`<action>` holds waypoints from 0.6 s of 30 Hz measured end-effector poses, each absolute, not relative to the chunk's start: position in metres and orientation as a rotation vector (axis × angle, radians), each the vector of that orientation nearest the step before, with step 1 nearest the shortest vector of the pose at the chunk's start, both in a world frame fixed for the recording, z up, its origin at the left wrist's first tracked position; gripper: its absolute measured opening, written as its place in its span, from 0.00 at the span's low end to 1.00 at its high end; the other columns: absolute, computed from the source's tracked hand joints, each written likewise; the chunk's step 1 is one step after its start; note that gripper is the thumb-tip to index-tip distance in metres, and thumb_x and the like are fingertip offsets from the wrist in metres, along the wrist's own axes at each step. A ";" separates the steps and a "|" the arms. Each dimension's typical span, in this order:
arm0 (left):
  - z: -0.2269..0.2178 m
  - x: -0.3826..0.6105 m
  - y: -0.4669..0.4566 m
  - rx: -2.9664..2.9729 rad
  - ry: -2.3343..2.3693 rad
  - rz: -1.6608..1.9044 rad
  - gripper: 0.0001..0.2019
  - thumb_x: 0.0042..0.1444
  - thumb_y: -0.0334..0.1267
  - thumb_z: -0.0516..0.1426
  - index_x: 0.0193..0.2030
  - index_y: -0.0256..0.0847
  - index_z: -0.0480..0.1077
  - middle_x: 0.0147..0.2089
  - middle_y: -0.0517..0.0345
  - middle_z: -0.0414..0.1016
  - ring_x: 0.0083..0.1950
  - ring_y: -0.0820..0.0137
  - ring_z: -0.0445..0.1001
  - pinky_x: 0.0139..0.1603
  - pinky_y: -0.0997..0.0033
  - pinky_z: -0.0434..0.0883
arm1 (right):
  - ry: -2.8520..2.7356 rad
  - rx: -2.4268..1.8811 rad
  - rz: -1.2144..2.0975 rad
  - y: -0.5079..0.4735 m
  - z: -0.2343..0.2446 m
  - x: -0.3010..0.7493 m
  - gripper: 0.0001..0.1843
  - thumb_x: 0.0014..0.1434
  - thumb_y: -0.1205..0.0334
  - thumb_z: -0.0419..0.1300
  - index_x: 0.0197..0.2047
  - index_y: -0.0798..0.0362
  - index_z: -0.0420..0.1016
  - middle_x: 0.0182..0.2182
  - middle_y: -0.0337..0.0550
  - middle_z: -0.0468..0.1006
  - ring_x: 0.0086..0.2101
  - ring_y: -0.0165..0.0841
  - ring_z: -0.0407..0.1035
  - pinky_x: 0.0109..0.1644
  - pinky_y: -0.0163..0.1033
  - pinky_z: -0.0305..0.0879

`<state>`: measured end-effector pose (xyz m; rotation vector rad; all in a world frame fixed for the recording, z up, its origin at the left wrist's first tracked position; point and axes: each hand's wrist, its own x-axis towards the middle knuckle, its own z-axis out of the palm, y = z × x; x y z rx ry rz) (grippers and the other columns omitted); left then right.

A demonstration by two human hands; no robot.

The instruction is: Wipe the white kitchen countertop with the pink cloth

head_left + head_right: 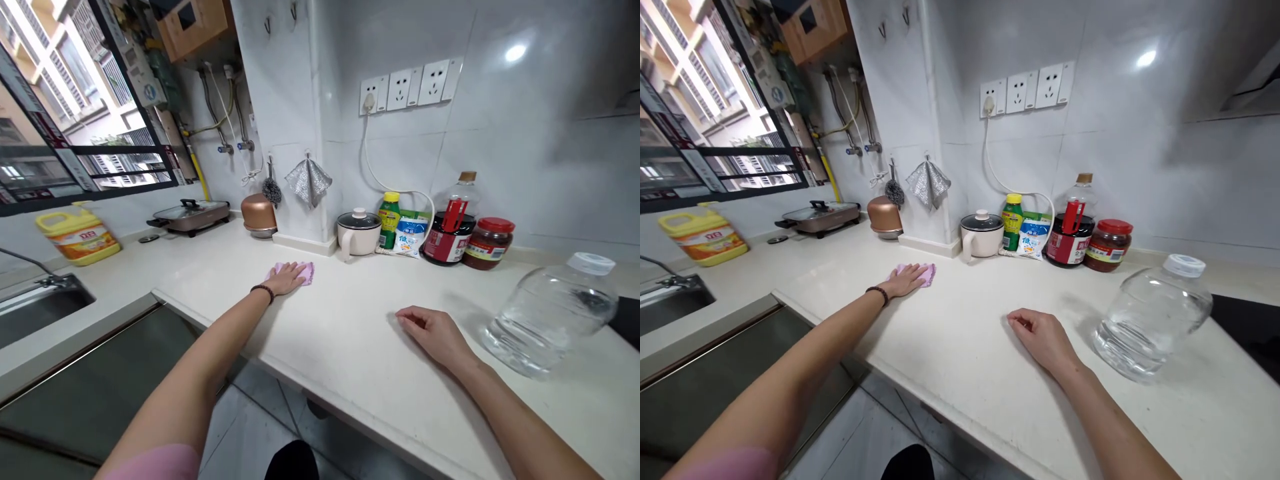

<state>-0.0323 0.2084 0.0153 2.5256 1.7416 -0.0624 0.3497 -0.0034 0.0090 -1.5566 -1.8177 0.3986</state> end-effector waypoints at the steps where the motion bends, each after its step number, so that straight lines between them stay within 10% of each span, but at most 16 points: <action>1: 0.015 -0.028 0.221 2.508 1.771 -0.054 0.34 0.66 0.62 0.34 0.76 0.56 0.40 0.78 0.55 0.37 0.77 0.52 0.36 0.68 0.32 0.44 | -1.820 -1.555 0.412 -0.004 0.009 0.349 0.16 0.62 0.49 0.56 0.43 0.46 0.82 0.35 0.39 0.84 0.34 0.38 0.76 0.38 0.38 0.67; 18: 0.011 -0.032 0.303 2.385 1.977 0.027 0.35 0.64 0.61 0.35 0.76 0.56 0.42 0.78 0.54 0.40 0.76 0.46 0.40 0.64 0.26 0.49 | -1.796 -1.594 0.485 -0.005 0.008 0.354 0.15 0.62 0.51 0.58 0.44 0.46 0.82 0.35 0.39 0.84 0.34 0.36 0.75 0.37 0.38 0.67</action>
